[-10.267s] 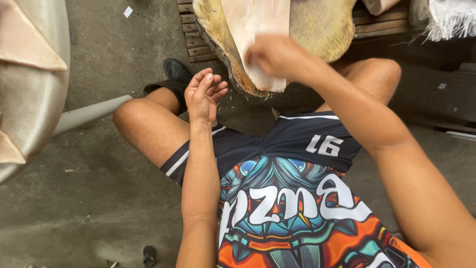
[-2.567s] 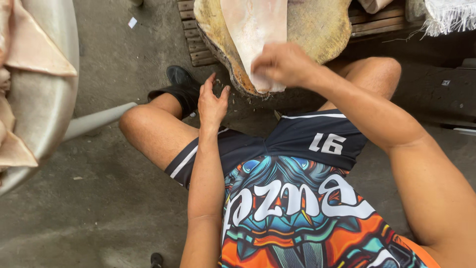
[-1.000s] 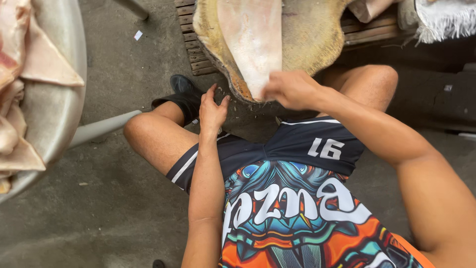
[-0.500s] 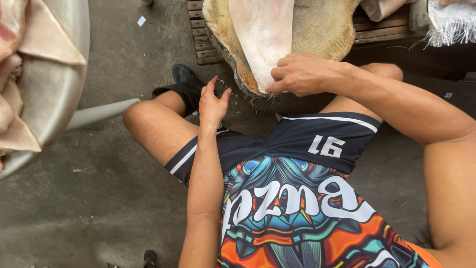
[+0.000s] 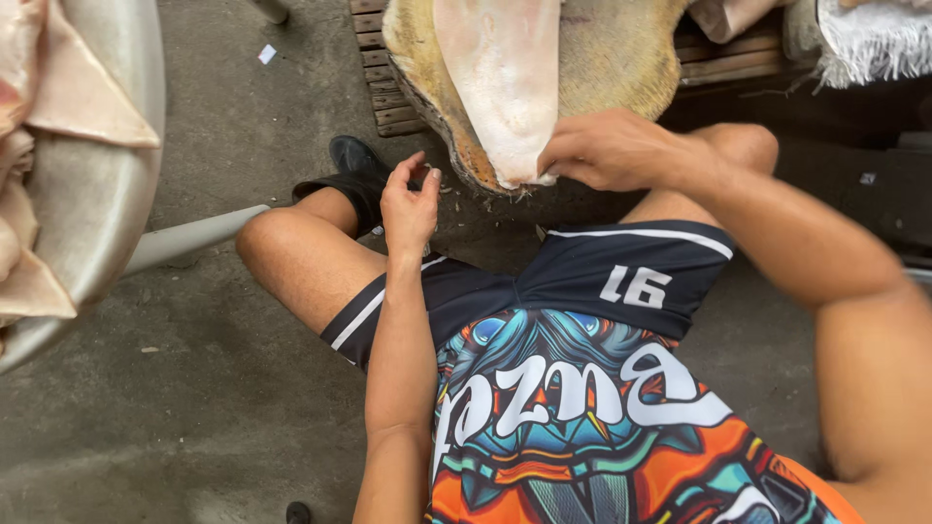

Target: The person cleans pig ears on a wooden block, picking off small debris by hand and moving them between the block and a metal bowl.

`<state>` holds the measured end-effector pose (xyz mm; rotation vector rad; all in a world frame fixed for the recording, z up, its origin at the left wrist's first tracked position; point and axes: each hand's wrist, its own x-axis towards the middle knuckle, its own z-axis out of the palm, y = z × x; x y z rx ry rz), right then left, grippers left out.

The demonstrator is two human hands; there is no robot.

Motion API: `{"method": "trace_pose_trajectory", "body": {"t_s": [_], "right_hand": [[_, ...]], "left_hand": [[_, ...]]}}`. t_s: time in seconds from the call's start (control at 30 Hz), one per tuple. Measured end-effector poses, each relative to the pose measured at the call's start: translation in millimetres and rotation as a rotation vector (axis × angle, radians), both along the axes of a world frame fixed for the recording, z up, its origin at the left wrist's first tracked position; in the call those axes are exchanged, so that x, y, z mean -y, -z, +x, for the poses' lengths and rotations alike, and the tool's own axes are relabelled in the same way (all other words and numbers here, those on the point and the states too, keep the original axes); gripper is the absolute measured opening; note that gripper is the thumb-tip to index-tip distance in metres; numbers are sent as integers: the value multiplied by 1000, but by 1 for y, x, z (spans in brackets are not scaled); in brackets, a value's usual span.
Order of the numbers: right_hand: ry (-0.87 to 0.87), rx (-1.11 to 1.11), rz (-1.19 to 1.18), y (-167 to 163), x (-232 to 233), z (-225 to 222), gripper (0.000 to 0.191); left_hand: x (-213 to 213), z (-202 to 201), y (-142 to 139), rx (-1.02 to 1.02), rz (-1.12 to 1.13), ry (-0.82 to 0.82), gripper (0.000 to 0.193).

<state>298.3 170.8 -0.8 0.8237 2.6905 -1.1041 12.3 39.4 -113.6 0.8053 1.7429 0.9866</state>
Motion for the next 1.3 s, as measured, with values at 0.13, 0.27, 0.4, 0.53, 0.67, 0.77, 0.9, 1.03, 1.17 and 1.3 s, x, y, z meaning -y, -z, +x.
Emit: {"method": "trace_pose_trajectory", "body": {"t_s": [0.13, 0.27, 0.4, 0.53, 0.67, 0.77, 0.9, 1.03, 1.17, 1.3], "right_hand": [[740, -269, -480, 19, 42, 3, 16], [1107, -614, -799, 51, 89, -12, 18], [1267, -653, -622, 72, 112, -24, 15], [1333, -656, -633, 73, 116, -29, 13], [1359, -756, -697, 68, 113, -36, 13], [1356, -752, -680, 65, 112, -42, 12], [1317, -751, -673, 60, 114, -47, 12], [1296, -774, -640, 57, 115, -47, 11], [1334, -784, -670, 59, 114, -49, 10], [1282, -819, -727, 64, 113, -53, 10]], "left_hand": [[6, 11, -31, 332, 168, -147, 27], [-8, 42, -51, 540, -65, -6, 30], [-33, 67, -60, 466, -77, -5, 31], [-44, 79, -67, 348, -201, 38, 34], [-50, 82, -67, 333, -173, 9, 28], [-51, 81, -62, 462, -167, -26, 23], [-49, 75, -55, 549, -137, -1, 21], [-49, 72, -55, 540, -175, 44, 22], [-50, 70, -55, 558, -149, 61, 23], [-49, 70, -51, 638, -121, 31, 26]]}}
